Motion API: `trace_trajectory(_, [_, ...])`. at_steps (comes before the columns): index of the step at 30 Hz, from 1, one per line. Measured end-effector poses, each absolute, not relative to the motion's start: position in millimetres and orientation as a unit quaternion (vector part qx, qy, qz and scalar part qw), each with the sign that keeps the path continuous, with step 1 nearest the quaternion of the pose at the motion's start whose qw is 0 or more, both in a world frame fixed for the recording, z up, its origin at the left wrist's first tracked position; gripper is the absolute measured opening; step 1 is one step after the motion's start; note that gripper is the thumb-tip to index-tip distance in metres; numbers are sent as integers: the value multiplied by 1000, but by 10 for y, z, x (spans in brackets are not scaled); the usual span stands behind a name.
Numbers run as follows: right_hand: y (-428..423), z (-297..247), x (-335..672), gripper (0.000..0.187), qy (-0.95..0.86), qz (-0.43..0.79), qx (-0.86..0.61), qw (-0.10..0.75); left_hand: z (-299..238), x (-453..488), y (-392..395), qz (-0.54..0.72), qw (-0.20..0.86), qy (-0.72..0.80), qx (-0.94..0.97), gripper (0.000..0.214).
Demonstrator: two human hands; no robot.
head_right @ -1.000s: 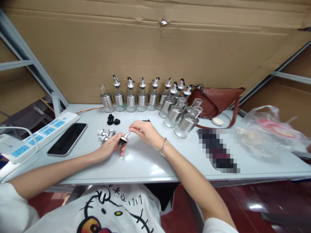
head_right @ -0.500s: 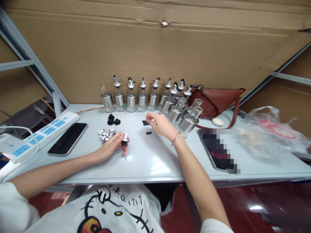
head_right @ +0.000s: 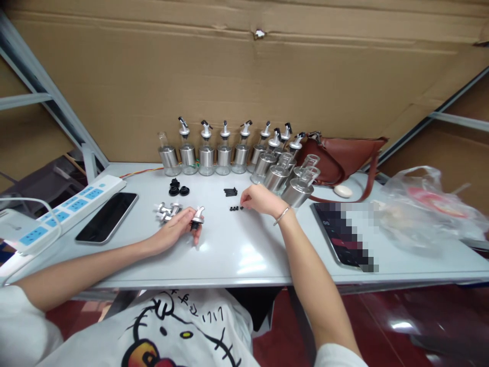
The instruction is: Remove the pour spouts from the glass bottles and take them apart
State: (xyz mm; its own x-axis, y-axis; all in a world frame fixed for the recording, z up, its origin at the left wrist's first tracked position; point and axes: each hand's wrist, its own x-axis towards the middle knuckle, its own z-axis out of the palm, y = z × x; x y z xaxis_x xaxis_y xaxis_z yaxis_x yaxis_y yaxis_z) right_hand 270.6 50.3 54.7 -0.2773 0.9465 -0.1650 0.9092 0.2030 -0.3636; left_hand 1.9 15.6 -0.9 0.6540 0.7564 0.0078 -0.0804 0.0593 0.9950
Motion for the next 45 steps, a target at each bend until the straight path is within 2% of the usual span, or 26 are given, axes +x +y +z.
trace_trajectory(8, [493, 543, 2649, 22, -773, 192, -604, 35, 5, 15, 138, 310, 671, 281, 612, 45])
trace_trajectory(18, [505, 516, 2700, 12, -773, 184, -606, 26, 15, 24, 139, 314, 670, 282, 611, 46])
trace_trajectory(24, [505, 508, 2654, 13, -779, 168, -604, 30, 37, 25, 132, 314, 672, 280, 610, 46])
trace_trajectory(33, [480, 523, 2640, 11, -778, 157, -605, 67, 36, 25, 132, 312, 673, 278, 610, 46])
trace_trajectory(36, [430, 587, 2578, 15, -787, 146, -586, 127, 34, 30, 135, 310, 669, 282, 614, 48])
trace_trajectory(40, [299, 627, 2337, 30, -818, 229, -475, 230, 66, 27, 135, 301, 655, 285, 632, 50])
trace_trajectory(45, [170, 528, 2032, 26, -825, 343, -394, 215, 59, 19, 139, 293, 642, 263, 658, 48])
